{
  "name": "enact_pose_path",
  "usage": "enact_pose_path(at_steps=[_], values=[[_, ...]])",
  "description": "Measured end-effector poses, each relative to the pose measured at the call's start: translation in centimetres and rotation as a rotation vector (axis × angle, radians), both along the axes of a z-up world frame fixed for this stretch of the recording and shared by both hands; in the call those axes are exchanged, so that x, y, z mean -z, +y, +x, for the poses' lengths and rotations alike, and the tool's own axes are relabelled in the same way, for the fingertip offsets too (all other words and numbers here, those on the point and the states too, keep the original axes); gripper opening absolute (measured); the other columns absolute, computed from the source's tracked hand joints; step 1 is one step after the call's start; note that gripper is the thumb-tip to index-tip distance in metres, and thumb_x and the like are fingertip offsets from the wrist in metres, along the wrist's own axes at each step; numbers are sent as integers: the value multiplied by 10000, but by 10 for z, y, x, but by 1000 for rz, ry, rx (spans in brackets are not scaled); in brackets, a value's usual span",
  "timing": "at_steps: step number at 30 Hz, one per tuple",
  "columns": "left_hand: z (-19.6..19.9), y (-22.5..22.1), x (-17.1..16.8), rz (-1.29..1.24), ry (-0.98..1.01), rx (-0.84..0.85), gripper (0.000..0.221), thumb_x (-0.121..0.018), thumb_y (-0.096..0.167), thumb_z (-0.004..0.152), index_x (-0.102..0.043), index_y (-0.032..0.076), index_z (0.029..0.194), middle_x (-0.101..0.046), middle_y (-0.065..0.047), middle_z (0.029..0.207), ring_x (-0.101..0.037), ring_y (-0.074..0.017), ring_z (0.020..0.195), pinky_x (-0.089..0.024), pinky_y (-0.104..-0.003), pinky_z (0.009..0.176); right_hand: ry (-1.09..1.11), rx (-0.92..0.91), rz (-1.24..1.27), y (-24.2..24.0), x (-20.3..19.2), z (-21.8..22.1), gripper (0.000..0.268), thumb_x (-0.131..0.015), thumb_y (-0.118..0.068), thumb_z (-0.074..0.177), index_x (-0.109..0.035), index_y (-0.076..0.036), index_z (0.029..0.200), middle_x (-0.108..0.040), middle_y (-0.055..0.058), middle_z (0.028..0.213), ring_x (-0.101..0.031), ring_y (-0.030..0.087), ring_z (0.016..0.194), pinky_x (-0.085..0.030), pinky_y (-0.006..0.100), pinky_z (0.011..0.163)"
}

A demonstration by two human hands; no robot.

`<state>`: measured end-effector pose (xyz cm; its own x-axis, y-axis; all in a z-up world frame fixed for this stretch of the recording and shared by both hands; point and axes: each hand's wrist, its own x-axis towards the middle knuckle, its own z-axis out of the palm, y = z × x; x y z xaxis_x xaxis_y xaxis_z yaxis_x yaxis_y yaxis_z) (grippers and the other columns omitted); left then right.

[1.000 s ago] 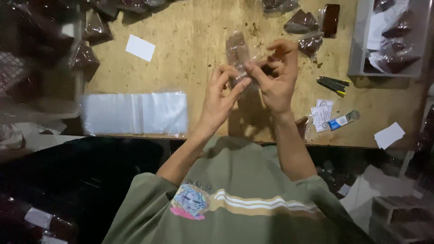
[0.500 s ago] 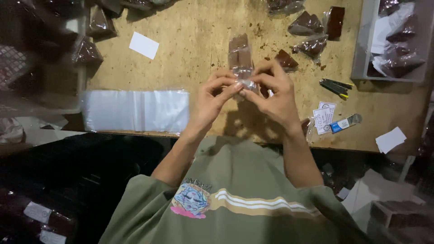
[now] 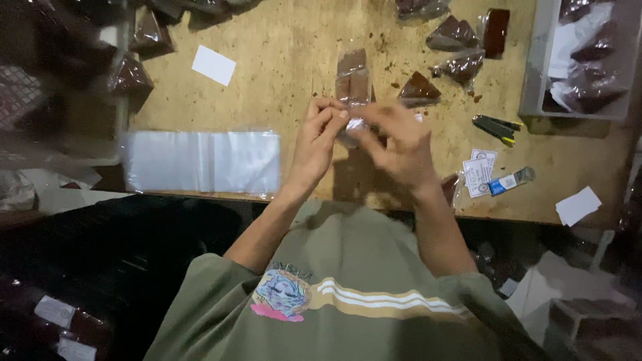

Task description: The person packages small triangular food items into plastic bags, applies labels to the bags, and uses a hand sealer to close them.

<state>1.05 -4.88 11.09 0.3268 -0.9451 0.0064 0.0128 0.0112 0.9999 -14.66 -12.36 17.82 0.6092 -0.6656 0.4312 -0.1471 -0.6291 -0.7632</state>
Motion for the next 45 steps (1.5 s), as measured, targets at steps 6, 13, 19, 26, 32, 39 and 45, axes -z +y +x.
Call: enact_pose_path(at_steps=[6,13,19,26,32,39,45], values=[[10,-6,-44,38,-87,-1,213,-731,248,968,-663,55,1030,-611,-139,1032,-615,-243,994,-548,-350,794,-35,-35,8,-12,9,-9,87,-811,-54,955,-774,-20,1026,-631,154,958,-604,278,717,-521,344,593],[12,-13,-59,-158,-235,147,145,-737,181,1001,-710,168,1142,-536,-62,1197,-596,-240,1101,-557,-370,900,-138,-15,127,-24,4,-11,33,-780,-16,968,-782,-8,1000,-581,137,959,-549,193,726,-463,298,594],[8,-26,-54,-286,-205,-38,101,-775,173,959,-760,150,1056,-578,-36,1089,-582,-102,892,-542,-237,801,-70,49,454,-54,24,-91,463,-548,-29,1088,-444,-24,1539,-608,182,1251,-555,185,985,-466,293,819],[9,-29,-66,-204,-182,-69,110,-631,174,1023,-674,73,1012,-509,-41,1125,-559,-151,996,-497,-274,815,1034,562,-117,-92,172,-249,552,-737,-161,821,-672,-114,1367,-632,290,1062,-606,475,991,-508,555,803],[14,-47,-56,-186,-176,-94,105,-636,160,1035,-656,63,1002,-522,-53,1100,-547,-163,971,-484,-302,761,1028,589,110,-89,153,-212,317,-688,-191,734,-692,83,893,-678,298,803,-671,497,751,-495,538,626],[-4,-60,-46,-254,-251,-96,103,-713,128,986,-674,36,1012,-530,-112,1046,-622,-277,1011,-498,-346,813,-186,191,325,-47,9,-45,346,-754,-67,934,-700,-33,1274,-585,60,793,-537,133,795,-467,258,785],[-8,-57,-42,-253,-178,-104,132,-690,158,1023,-675,29,1042,-522,-105,1080,-603,-274,1010,-498,-387,812,-194,109,296,-61,14,2,106,-786,-88,950,-769,-19,1029,-592,98,795,-563,122,786,-496,275,596]])
